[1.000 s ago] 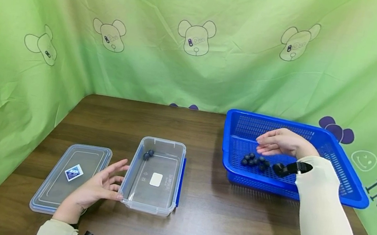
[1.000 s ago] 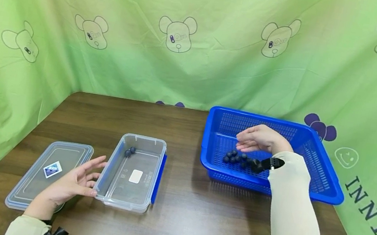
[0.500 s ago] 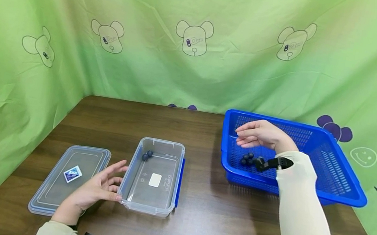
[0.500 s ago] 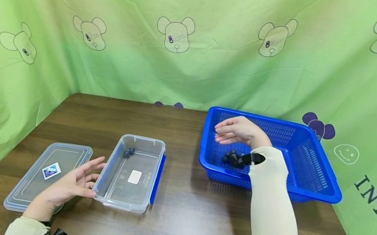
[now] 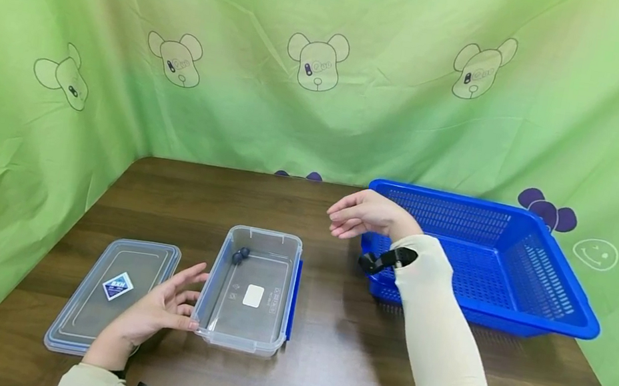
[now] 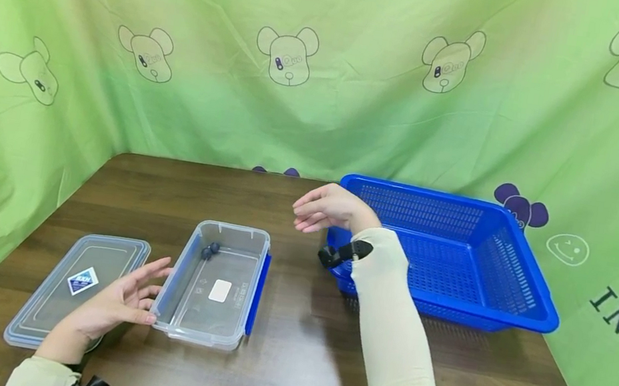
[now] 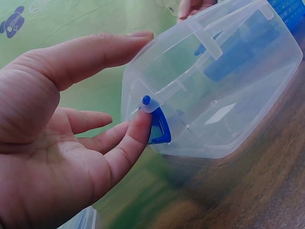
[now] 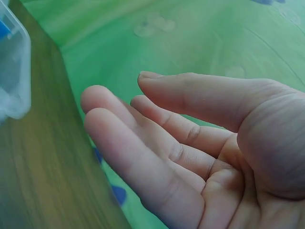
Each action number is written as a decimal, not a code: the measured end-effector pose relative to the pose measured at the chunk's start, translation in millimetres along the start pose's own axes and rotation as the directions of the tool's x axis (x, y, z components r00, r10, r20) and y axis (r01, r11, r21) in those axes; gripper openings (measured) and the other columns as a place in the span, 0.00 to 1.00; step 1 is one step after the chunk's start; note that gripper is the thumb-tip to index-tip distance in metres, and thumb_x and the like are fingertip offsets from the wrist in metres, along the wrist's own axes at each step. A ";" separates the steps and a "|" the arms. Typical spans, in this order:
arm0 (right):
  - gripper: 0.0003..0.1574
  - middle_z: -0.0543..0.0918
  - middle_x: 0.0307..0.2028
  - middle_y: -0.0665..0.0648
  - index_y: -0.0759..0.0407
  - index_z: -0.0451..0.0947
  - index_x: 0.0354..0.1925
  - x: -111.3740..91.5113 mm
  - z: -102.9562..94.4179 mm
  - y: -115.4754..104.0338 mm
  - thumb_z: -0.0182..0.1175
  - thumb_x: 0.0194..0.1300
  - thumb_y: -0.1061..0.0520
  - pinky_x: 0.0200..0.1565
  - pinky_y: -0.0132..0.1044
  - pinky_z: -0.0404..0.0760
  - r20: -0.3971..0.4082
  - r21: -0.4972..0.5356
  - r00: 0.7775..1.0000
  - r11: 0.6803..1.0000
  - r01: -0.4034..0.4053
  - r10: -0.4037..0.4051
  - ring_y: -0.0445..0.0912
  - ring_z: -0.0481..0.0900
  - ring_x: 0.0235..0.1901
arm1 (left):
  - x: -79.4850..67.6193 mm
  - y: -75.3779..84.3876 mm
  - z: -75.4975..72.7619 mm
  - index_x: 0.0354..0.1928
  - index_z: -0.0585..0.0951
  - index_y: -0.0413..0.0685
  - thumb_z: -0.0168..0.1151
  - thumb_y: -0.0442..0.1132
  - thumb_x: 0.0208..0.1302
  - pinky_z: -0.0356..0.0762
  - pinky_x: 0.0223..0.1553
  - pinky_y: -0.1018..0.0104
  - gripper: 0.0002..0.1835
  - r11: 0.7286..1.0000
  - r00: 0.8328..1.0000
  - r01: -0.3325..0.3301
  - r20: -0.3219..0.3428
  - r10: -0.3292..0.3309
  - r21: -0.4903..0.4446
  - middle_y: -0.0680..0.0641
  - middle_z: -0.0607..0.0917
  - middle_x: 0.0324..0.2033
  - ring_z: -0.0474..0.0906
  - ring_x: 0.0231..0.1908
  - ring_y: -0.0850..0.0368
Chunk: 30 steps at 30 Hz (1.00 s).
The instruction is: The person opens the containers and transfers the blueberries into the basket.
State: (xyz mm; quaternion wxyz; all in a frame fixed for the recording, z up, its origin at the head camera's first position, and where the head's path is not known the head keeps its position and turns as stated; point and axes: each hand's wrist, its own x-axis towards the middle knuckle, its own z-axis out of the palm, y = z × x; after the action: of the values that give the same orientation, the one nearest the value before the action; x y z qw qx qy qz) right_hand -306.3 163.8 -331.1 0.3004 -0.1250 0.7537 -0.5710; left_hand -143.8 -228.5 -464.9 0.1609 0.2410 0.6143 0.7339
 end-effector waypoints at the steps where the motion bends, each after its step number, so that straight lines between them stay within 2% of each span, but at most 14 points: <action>1: 0.18 0.86 0.32 0.62 0.77 0.72 0.54 3.8 5.7 -1.3 0.58 0.68 0.68 0.41 0.42 0.86 0.009 -0.006 1.000 1.000 -0.001 0.001 0.48 0.86 0.31 | 0.2 0.3 0.0 0.77 0.52 0.39 0.69 0.24 0.56 0.81 0.47 0.65 0.50 1.000 1.000 0.002 -0.001 -0.002 0.001 0.37 0.60 0.67 0.76 0.51 0.54; 10: 0.15 0.85 0.28 0.61 0.78 0.74 0.51 37.6 54.6 -0.9 0.57 0.67 0.71 0.36 0.40 0.87 0.104 0.004 0.994 1.000 -0.031 0.031 0.46 0.86 0.27 | -1.1 1.3 0.3 0.77 0.52 0.38 0.69 0.24 0.57 0.81 0.47 0.65 0.50 1.000 1.000 0.009 -0.003 -0.009 0.005 0.35 0.59 0.68 0.76 0.51 0.54; 15: 0.21 0.85 0.27 0.60 0.83 0.69 0.56 50.6 76.3 -0.8 0.55 0.68 0.71 0.33 0.36 0.86 0.160 -0.011 0.986 0.999 -0.049 0.051 0.45 0.85 0.26 | -1.6 1.8 0.9 0.77 0.53 0.40 0.69 0.24 0.57 0.82 0.47 0.65 0.49 1.000 1.000 0.015 -0.012 -0.015 0.005 0.34 0.59 0.68 0.77 0.51 0.53; 18: 0.23 0.84 0.27 0.60 0.83 0.67 0.58 58.1 88.1 -0.6 0.55 0.68 0.71 0.35 0.37 0.86 0.185 -0.030 0.979 0.997 -0.078 0.082 0.45 0.85 0.26 | -1.3 2.8 1.5 0.77 0.53 0.40 0.69 0.24 0.57 0.82 0.47 0.65 0.49 1.000 1.000 0.019 -0.015 -0.019 0.006 0.32 0.58 0.68 0.77 0.51 0.53; 23: 0.21 0.84 0.27 0.62 0.82 0.70 0.57 70.0 108.7 3.2 0.56 0.68 0.72 0.36 0.39 0.86 0.188 -0.063 0.974 0.991 -0.117 0.127 0.47 0.85 0.26 | -0.2 4.2 2.2 0.77 0.52 0.38 0.69 0.24 0.56 0.82 0.47 0.65 0.50 1.000 1.000 0.022 -0.021 -0.022 0.008 0.32 0.57 0.68 0.77 0.51 0.53; 30: 0.19 0.84 0.29 0.65 0.78 0.74 0.55 81.5 132.5 8.8 0.58 0.67 0.71 0.38 0.42 0.87 0.168 -0.092 0.973 0.986 -0.141 0.155 0.50 0.85 0.28 | -0.4 4.5 3.2 0.77 0.53 0.41 0.69 0.24 0.57 0.81 0.47 0.65 0.49 1.000 1.000 0.019 -0.014 -0.019 0.010 0.33 0.58 0.67 0.76 0.51 0.53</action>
State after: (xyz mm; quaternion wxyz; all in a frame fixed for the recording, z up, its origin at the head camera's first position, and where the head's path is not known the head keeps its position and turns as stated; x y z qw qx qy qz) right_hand -290.3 19.2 -386.7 0.4020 -0.1298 0.7537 -0.5034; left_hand -141.5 -226.9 -460.1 0.1623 0.2307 0.6215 0.7309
